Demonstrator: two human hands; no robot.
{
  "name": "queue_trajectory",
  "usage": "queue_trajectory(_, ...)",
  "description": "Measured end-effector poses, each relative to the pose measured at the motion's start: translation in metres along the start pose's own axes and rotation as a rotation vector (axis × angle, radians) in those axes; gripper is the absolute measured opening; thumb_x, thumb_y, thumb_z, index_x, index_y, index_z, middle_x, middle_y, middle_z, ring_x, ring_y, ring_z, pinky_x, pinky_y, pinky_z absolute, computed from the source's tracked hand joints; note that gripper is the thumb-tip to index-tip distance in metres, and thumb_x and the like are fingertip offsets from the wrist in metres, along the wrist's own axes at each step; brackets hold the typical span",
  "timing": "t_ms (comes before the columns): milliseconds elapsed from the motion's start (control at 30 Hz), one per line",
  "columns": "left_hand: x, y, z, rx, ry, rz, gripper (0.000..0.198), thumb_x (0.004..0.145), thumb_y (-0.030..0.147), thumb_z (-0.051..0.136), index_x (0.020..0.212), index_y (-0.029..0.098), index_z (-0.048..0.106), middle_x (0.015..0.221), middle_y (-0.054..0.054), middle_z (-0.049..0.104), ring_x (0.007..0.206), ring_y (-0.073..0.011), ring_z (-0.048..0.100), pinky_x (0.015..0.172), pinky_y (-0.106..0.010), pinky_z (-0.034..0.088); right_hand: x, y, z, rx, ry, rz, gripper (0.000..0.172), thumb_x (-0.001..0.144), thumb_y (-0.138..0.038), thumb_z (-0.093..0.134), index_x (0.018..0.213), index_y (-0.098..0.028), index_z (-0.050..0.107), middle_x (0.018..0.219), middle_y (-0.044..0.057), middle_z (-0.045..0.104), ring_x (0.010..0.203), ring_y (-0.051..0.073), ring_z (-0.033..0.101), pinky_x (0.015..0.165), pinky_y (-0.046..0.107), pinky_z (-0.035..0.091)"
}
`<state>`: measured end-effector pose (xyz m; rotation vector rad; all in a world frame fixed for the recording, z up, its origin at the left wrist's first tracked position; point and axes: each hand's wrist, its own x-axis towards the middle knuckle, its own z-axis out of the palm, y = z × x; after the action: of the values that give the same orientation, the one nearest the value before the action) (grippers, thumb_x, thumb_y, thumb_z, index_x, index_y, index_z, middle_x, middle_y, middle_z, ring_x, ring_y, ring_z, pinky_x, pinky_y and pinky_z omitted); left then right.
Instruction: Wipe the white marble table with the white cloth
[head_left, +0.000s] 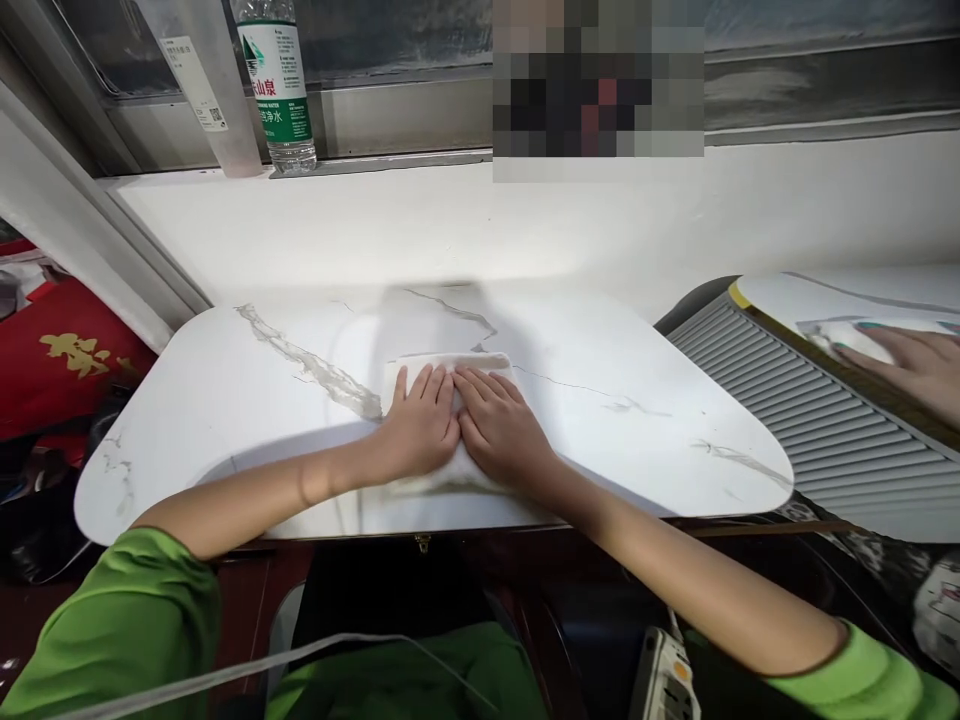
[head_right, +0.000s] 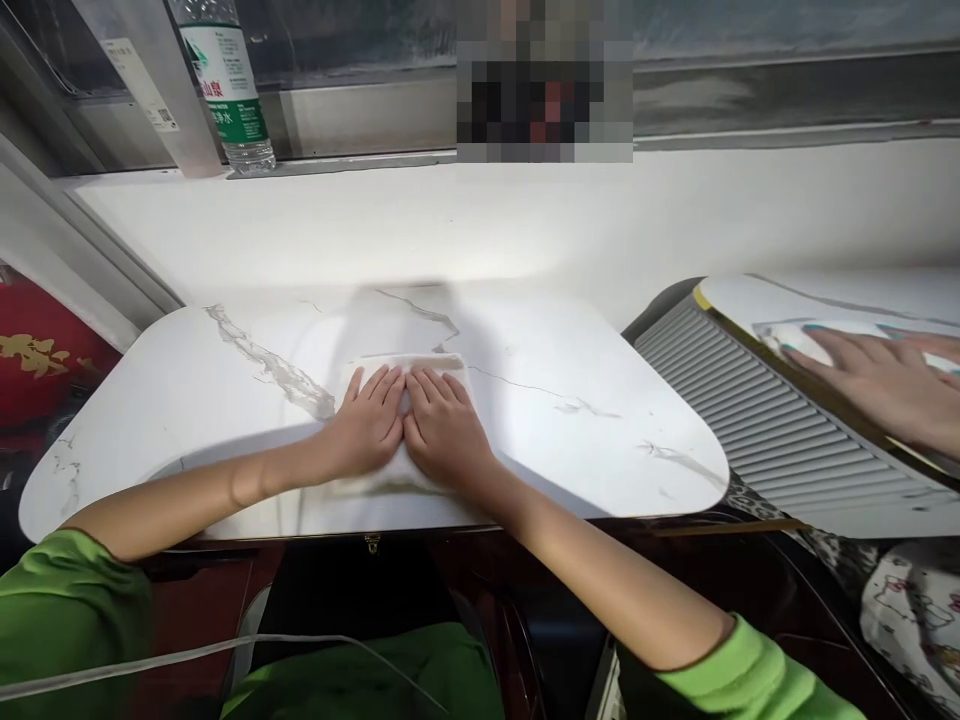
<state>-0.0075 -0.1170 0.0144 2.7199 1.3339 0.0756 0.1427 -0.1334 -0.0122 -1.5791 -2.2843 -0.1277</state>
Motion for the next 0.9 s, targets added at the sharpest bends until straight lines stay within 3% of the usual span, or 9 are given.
queue_trajectory(100,0.035,-0.025,-0.002,0.004,0.012,-0.007,0.058,0.098,0.023,0.028,0.151,0.000,0.031,0.160,-0.019,0.030,0.151,-0.0313,0.023,0.124,-0.054,0.015,0.037,0.013,0.013,0.016,-0.011,0.042,0.054,0.091,-0.015,0.032,0.138,-0.005,0.055,0.145,0.015,0.056,0.137,0.026,0.048,0.116,0.043,0.033)
queue_trajectory(300,0.112,-0.096,-0.006,-0.046,0.090,-0.015,0.055,0.097,0.022,0.029,0.149,0.005,0.034,0.160,-0.016,0.033,0.151,-0.0244,0.026,0.124,-0.048,0.014,0.132,0.038,0.042,0.050,-0.022,0.115,0.053,0.091,-0.014,0.032,0.137,-0.003,0.054,0.146,0.017,0.054,0.138,0.027,0.046,0.116,0.044,0.030)
queue_trajectory(467,0.147,-0.124,-0.008,-0.061,0.109,-0.130,0.055,0.097,0.021,0.028,0.150,0.007,0.033,0.160,-0.015,0.033,0.150,-0.0231,0.026,0.124,-0.046,0.015,0.182,0.054,0.057,0.137,-0.010,0.095,0.051,0.089,-0.015,0.033,0.134,-0.006,0.057,0.142,0.015,0.058,0.134,0.027,0.050,0.115,0.042,0.032)
queue_trajectory(567,0.151,-0.126,-0.008,-0.048,0.115,-0.138,0.055,0.099,0.022,0.027,0.151,0.007,0.034,0.161,-0.013,0.033,0.150,-0.0230,0.026,0.124,-0.046,0.015,0.188,0.058,0.062,0.157,-0.003,0.087,0.052,0.090,-0.016,0.033,0.135,-0.005,0.056,0.144,0.015,0.057,0.136,0.027,0.048,0.116,0.043,0.030)
queue_trajectory(700,0.140,-0.120,-0.007,-0.032,0.110,-0.130,0.055,0.100,0.023,0.026,0.152,0.007,0.033,0.162,-0.013,0.031,0.151,-0.0232,0.025,0.124,-0.046,0.014,0.176,0.051,0.061,0.137,0.013,0.099,0.054,0.091,-0.015,0.031,0.138,-0.005,0.055,0.147,0.015,0.054,0.139,0.026,0.045,0.117,0.045,0.028)
queue_trajectory(900,0.089,-0.102,-0.008,-0.028,0.080,-0.070,0.054,0.099,0.022,0.028,0.151,0.008,0.034,0.161,-0.013,0.032,0.151,-0.0226,0.026,0.125,-0.046,0.014,0.128,0.014,0.044,0.017,-0.040,0.113,0.054,0.094,-0.015,0.030,0.142,0.000,0.049,0.150,0.018,0.049,0.141,0.027,0.043,0.118,0.044,0.028)
